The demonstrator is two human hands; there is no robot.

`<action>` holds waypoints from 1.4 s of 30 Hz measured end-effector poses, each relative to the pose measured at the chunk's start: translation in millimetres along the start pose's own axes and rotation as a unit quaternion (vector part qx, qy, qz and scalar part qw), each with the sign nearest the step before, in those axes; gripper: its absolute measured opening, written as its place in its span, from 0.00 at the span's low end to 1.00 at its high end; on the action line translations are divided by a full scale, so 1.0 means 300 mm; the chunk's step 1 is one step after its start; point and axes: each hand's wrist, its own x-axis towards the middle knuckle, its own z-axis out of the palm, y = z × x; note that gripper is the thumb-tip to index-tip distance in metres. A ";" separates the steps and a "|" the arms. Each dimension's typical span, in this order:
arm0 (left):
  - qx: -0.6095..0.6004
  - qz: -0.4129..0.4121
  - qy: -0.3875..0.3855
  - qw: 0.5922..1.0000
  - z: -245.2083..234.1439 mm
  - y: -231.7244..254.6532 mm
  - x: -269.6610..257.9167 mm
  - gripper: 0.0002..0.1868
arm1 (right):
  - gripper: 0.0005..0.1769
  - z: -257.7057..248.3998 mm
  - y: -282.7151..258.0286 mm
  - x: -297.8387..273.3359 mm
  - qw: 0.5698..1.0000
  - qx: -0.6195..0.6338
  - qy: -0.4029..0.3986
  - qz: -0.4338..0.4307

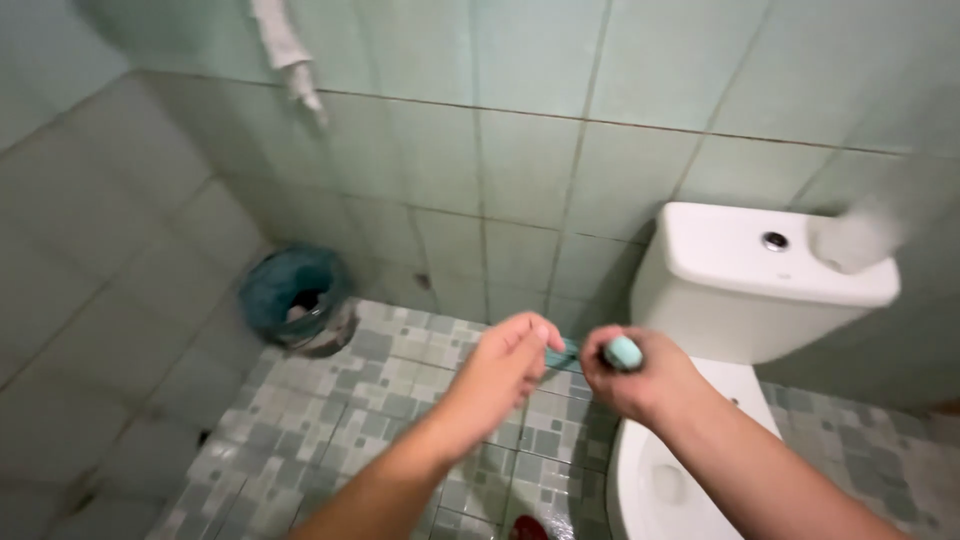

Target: The person cleans the bathroom floor by wiping the tiles with a mop, scooping water from a bucket using a cup, and pouring it onto the floor.

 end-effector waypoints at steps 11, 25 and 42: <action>-0.014 -0.001 -0.087 0.996 -0.218 0.169 0.399 0.12 | 0.04 0.295 0.096 0.138 0.996 0.019 -0.057 -0.069; 0.050 -0.019 -0.328 0.943 -0.764 0.302 0.657 0.08 | 0.09 0.416 0.554 0.234 0.959 0.223 -0.102 -0.139; 0.019 -0.068 -0.439 0.896 -0.938 0.289 0.708 0.12 | 0.07 0.337 0.952 0.418 0.953 0.190 -0.060 -0.228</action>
